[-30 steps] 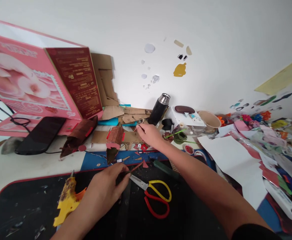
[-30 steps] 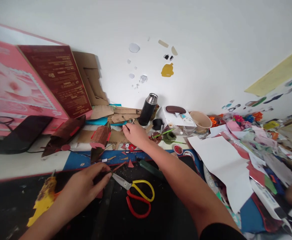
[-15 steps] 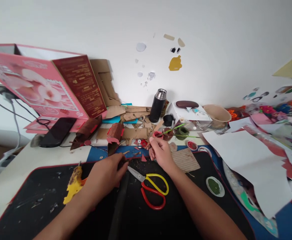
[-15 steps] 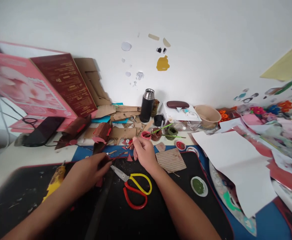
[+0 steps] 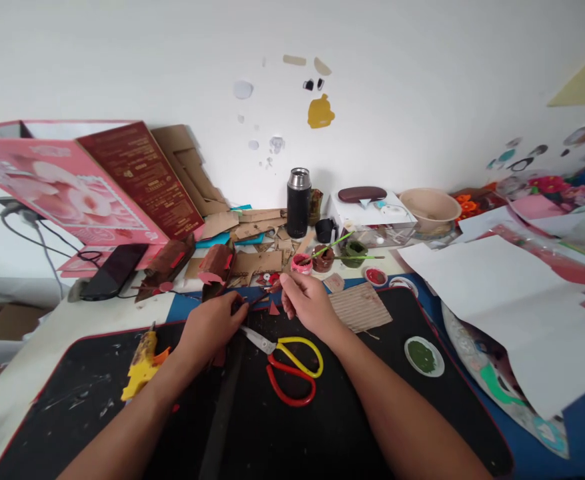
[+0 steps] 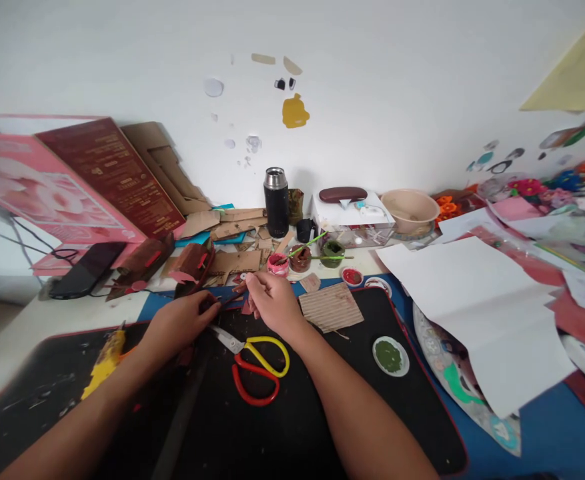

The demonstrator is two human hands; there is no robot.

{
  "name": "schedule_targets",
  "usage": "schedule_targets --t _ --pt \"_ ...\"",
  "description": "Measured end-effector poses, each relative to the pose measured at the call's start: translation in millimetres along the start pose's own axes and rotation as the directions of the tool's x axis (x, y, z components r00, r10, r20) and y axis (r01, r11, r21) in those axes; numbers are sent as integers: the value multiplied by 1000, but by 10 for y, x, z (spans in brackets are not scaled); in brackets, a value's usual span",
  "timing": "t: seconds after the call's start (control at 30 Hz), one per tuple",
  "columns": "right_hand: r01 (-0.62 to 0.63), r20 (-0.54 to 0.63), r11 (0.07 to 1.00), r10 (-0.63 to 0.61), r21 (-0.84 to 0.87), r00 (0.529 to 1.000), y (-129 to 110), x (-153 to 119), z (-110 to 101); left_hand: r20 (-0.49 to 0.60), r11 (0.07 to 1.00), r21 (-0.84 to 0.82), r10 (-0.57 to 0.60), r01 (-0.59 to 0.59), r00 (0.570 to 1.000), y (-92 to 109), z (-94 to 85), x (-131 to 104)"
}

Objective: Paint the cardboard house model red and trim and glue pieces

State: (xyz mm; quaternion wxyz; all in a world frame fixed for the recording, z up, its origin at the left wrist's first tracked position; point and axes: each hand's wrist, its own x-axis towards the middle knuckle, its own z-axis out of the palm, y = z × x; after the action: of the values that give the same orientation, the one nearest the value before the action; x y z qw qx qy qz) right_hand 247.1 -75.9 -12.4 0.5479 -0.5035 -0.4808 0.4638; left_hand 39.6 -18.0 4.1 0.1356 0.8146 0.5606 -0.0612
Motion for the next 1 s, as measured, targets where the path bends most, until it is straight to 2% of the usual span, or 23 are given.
schedule_targets --t 0.17,0.27,0.33,0.4,0.5,0.6,0.73,0.83,1.0 --pt "-12 16 1000 11 13 1000 11 -8 23 -50 1000 28 -4 5 999 7 -36 -104" --pt "-25 32 999 25 28 999 6 -24 54 -132 989 -145 10 -30 991 27 -110 -201" --pt "-38 47 998 36 40 998 -4 -37 75 -192 930 -345 64 -128 979 58 -174 -260" --pt "-46 60 998 43 48 997 -16 -48 92 -237 821 -521 124 -234 964 101 -229 -300" --pt "-55 74 997 51 53 996 -29 -58 105 -286 712 -630 157 -309 945 157 -256 -315" --pt "-64 93 997 59 50 994 -29 -64 109 -339 708 -623 138 -332 930 164 -216 -287" --pt "-76 126 996 69 50 990 -12 -83 114 -396 779 -519 146 -352 907 119 -140 -238" --pt "-79 142 996 72 47 987 3 -96 117 -398 786 -500 165 -364 902 96 -112 -224" --pt "-91 125 994 82 64 989 5 -69 88 -396 764 -543 132 -348 909 91 -137 -221"
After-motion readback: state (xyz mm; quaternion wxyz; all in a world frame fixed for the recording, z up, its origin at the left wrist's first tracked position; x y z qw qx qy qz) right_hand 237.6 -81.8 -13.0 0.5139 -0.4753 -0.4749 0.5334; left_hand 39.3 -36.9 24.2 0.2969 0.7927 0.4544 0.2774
